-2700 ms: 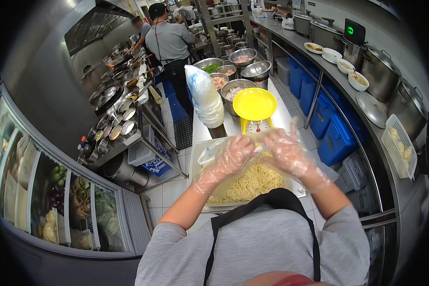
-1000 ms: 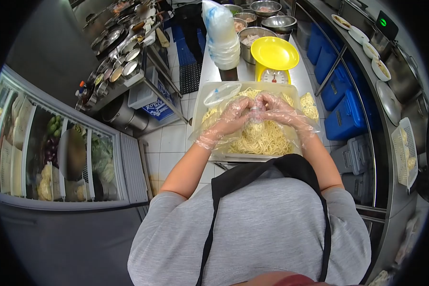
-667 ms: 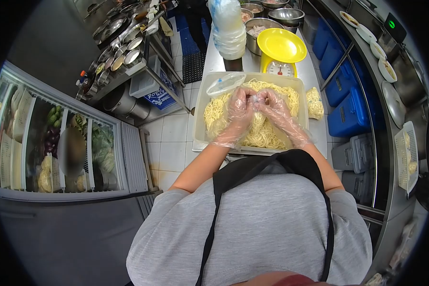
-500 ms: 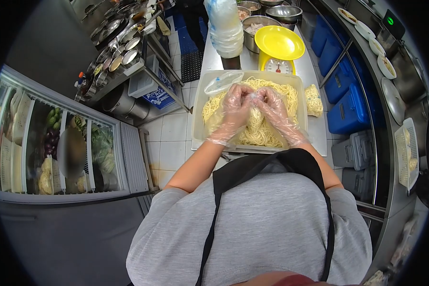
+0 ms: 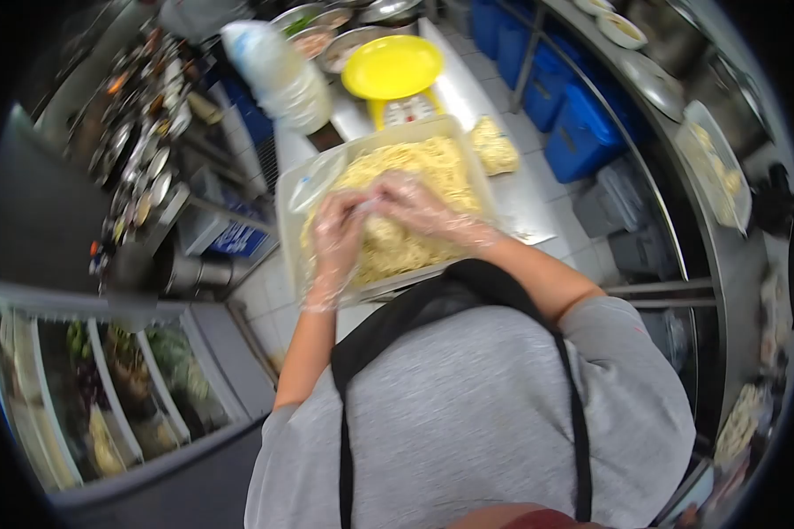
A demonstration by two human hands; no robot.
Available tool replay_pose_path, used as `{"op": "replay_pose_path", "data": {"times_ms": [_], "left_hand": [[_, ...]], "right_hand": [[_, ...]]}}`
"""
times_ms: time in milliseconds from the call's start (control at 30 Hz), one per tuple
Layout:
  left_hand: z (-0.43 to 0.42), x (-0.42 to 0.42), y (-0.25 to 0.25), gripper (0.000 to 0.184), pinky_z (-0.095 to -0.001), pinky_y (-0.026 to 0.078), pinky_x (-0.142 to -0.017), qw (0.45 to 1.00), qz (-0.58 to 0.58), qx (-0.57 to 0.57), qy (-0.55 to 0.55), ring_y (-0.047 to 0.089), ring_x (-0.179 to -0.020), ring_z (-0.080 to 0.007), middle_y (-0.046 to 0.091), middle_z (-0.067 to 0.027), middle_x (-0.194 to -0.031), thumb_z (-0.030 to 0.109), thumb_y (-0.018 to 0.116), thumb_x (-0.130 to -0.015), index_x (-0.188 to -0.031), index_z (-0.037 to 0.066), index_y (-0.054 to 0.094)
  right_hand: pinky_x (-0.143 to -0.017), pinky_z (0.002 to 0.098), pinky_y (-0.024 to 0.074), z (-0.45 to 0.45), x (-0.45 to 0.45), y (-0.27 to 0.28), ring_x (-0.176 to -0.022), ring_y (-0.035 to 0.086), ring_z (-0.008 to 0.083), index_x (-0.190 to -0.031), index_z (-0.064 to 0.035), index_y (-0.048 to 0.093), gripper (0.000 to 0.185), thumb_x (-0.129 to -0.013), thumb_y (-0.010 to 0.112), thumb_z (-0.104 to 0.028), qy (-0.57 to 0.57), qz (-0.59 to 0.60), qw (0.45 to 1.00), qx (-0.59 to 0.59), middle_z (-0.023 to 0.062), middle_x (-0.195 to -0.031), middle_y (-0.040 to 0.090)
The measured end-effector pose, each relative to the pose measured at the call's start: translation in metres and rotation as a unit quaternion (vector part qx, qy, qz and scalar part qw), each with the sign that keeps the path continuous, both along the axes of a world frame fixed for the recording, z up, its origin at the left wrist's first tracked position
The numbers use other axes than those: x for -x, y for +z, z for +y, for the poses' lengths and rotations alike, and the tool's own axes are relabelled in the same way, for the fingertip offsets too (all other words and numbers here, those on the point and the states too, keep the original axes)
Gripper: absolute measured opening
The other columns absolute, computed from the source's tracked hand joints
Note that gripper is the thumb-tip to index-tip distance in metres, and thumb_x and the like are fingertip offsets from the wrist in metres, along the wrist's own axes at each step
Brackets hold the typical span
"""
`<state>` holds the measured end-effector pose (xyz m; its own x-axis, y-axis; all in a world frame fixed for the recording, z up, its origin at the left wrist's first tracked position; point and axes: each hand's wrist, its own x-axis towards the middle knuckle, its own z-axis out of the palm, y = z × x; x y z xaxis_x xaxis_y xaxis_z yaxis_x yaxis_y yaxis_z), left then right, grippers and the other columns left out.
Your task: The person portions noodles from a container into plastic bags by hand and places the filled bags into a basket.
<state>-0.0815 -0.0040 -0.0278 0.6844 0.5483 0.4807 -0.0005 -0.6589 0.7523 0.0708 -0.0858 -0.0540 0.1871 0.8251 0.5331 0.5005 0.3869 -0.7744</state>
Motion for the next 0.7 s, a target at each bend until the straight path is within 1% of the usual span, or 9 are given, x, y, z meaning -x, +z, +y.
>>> {"op": "replay_pose_path", "data": {"times_ms": [67,167,233,267,333,367,433,533,700], "left_hand": [[-0.001,-0.001,-0.002,0.016,-0.0289,0.05,-0.075,0.997,0.01,-0.065,0.036,0.059,-0.084,-0.0216,0.058,-0.0103,-0.092,-0.007,0.062,-0.075,-0.088,0.0,0.06],[-0.008,-0.004,-0.012,0.017,-0.0297,0.049,-0.073,0.997,-0.004,-0.073,0.028,0.058,-0.082,-0.0229,0.056,-0.0109,-0.09,-0.009,0.059,-0.073,-0.087,0.0,0.058],[-0.014,-0.005,-0.011,0.017,-0.0303,0.048,-0.072,0.996,-0.038,-0.043,0.072,0.056,-0.081,-0.0227,0.053,-0.011,-0.088,-0.011,0.056,-0.073,-0.087,0.0,0.055],[-0.013,-0.005,-0.014,0.017,-0.0303,0.048,-0.072,0.996,-0.039,-0.044,0.063,0.056,-0.081,-0.0227,0.053,-0.011,-0.088,-0.011,0.056,-0.073,-0.087,0.0,0.055],[-0.011,-0.007,-0.022,0.019,-0.029,0.047,-0.074,0.992,-0.027,-0.058,0.109,0.055,-0.081,-0.0207,0.05,-0.0101,-0.087,-0.012,0.052,-0.073,-0.088,0.0,0.054],[-0.011,-0.008,-0.025,0.019,-0.029,0.047,-0.074,0.992,-0.028,-0.058,0.106,0.055,-0.081,-0.0207,0.05,-0.0101,-0.087,-0.012,0.052,-0.073,-0.088,0.0,0.054],[-0.01,-0.007,-0.024,0.018,-0.0243,0.042,-0.078,0.997,-0.034,-0.016,0.073,0.048,-0.082,-0.0141,0.046,-0.0066,-0.091,-0.012,0.049,-0.078,-0.092,-0.001,0.05],[-0.015,0.001,-0.008,0.016,-0.0245,0.041,-0.08,0.998,0.029,0.007,0.057,0.049,-0.085,-0.014,0.045,-0.0067,-0.093,-0.01,0.052,-0.08,-0.093,-0.001,0.05],[-0.007,0.011,-0.016,0.013,-0.0246,0.041,-0.083,1.0,-0.01,-0.007,-0.005,0.05,-0.091,-0.0142,0.045,-0.0062,-0.097,-0.006,0.056,-0.083,-0.094,0.0,0.052]], "right_hand": [[-0.072,0.0345,0.043,0.001,0.004,-0.003,-0.077,0.053,0.0226,-0.086,-0.0029,0.058,0.019,-0.085,0.062,-0.022,-0.009,-0.014,1.0,-0.026,0.0094,-0.08,0.054],[-0.073,0.0359,0.0432,-0.012,0.005,0.011,-0.078,0.054,0.0243,-0.087,-0.0025,0.057,0.019,-0.084,0.062,-0.02,-0.001,0.006,0.999,0.034,0.0107,-0.081,0.055],[-0.073,0.0358,0.0432,-0.012,0.007,0.013,-0.077,0.054,0.0247,-0.086,-0.0023,0.056,0.019,-0.083,0.063,-0.019,-0.009,0.008,1.0,0.027,0.0111,-0.081,0.055],[-0.072,0.0357,0.0432,-0.013,0.008,0.013,-0.077,0.054,0.025,-0.086,-0.002,0.056,0.019,-0.082,0.063,-0.019,0.002,0.014,1.0,0.021,0.0115,-0.082,0.056],[-0.072,0.0354,0.0432,-0.016,0.006,0.015,-0.077,0.054,0.0253,-0.086,-0.002,0.055,0.018,-0.082,0.063,-0.018,0.006,0.028,0.999,0.025,0.0115,-0.081,0.055],[-0.071,0.0351,0.0431,-0.018,0.006,0.015,-0.076,0.054,0.0255,-0.085,-0.002,0.055,0.018,-0.081,0.064,-0.018,0.018,0.043,0.998,0.03,0.0115,-0.08,0.055],[-0.07,0.035,0.0432,-0.016,0.008,0.014,-0.075,0.054,0.0255,-0.086,-0.002,0.055,0.018,-0.081,0.064,-0.018,0.008,0.034,0.999,0.023,0.0115,-0.079,0.055],[-0.07,0.035,0.0432,-0.017,0.009,0.015,-0.075,0.054,0.0254,-0.086,-0.002,0.055,0.019,-0.081,0.064,-0.018,-0.004,0.02,1.0,0.022,0.0113,-0.078,0.056],[-0.07,0.0351,0.0436,-0.017,0.007,0.014,-0.075,0.055,0.0255,-0.086,-0.0023,0.056,0.019,-0.08,0.065,-0.018,0.004,0.012,1.0,0.019,0.0109,-0.078,0.057]]}}
